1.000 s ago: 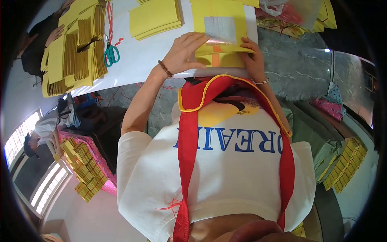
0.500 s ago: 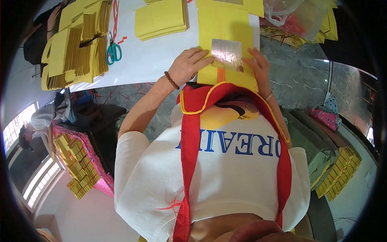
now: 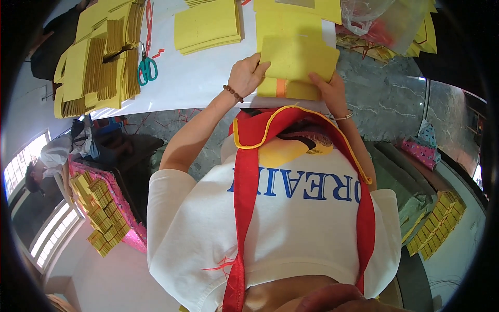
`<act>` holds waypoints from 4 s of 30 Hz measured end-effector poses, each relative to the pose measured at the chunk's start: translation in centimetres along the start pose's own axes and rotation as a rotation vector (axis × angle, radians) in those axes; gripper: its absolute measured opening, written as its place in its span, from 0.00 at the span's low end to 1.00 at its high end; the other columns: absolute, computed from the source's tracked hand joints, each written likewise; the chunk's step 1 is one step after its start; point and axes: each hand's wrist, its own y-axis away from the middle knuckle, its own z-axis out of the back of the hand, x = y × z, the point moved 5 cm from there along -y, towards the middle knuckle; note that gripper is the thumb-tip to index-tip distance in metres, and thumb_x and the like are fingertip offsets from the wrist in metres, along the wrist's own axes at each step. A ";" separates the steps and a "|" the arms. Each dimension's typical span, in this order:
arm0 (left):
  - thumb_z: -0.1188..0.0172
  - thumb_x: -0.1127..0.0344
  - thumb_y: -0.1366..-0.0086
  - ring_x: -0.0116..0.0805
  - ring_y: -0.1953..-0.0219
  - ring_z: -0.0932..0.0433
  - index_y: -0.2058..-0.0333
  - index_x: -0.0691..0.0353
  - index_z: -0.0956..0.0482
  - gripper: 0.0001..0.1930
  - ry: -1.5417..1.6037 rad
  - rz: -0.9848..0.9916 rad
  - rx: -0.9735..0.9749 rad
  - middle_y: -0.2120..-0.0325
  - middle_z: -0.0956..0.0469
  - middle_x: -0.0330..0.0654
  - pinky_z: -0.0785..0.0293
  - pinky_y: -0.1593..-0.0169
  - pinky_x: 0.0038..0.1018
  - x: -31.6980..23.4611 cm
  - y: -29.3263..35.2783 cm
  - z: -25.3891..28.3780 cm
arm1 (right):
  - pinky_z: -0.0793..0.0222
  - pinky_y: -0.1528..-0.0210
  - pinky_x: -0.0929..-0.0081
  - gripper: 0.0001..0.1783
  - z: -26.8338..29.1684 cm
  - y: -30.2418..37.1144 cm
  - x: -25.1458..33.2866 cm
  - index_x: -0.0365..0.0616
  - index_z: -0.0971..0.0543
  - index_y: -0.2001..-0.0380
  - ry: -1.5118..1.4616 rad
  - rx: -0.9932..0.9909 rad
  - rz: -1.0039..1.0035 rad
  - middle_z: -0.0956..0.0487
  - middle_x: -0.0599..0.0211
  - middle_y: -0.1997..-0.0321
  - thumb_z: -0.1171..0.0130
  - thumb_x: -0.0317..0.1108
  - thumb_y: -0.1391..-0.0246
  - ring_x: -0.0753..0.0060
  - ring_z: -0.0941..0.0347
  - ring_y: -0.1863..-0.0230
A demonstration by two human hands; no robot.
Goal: Folding stacks of joss paper with silver foil inlays.
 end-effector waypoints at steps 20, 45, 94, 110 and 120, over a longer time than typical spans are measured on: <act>0.42 0.61 0.45 0.35 0.85 0.35 0.79 0.66 0.34 0.15 0.342 0.238 -0.056 0.88 0.33 0.45 0.39 0.78 0.32 5.3 -1.8 -2.1 | 0.32 0.56 0.82 0.24 -0.1 -1.0 0.6 0.35 0.28 0.49 -0.077 -0.201 0.045 0.24 0.61 0.54 0.39 0.29 0.50 0.78 0.28 0.57; 0.40 0.67 0.45 0.39 0.71 0.28 0.54 0.63 0.31 0.19 -0.078 -0.203 -0.344 0.69 0.26 0.43 0.32 0.66 0.32 -4.3 0.2 1.1 | 0.32 0.56 0.81 0.23 0.3 -0.9 0.0 0.38 0.26 0.51 0.086 -0.357 0.038 0.22 0.63 0.56 0.39 0.32 0.51 0.79 0.28 0.59; 0.44 0.67 0.53 0.39 0.61 0.31 0.52 0.68 0.31 0.26 -0.740 -0.750 0.059 0.60 0.30 0.44 0.32 0.57 0.32 -6.2 -1.1 -5.2 | 0.53 0.36 0.66 0.26 0.5 2.3 1.7 0.40 0.38 0.41 -0.063 -0.184 0.360 0.41 0.59 0.36 0.53 0.33 0.42 0.63 0.46 0.36; 0.43 0.73 0.53 0.37 0.56 0.30 0.50 0.52 0.28 0.26 -0.889 -0.577 -0.484 0.54 0.26 0.34 0.36 0.56 0.33 3.8 -2.9 11.8 | 0.38 0.48 0.79 0.18 0.1 1.6 -1.6 0.39 0.30 0.48 -0.358 -0.277 0.190 0.28 0.66 0.51 0.51 0.31 0.41 0.76 0.33 0.52; 0.42 0.70 0.51 0.38 0.55 0.30 0.49 0.50 0.29 0.26 -0.892 -0.507 -0.305 0.54 0.27 0.33 0.37 0.53 0.35 4.4 -4.0 13.1 | 0.37 0.53 0.80 0.14 0.4 0.9 -3.3 0.39 0.25 0.54 -0.174 -0.292 0.183 0.27 0.68 0.57 0.48 0.30 0.43 0.76 0.32 0.58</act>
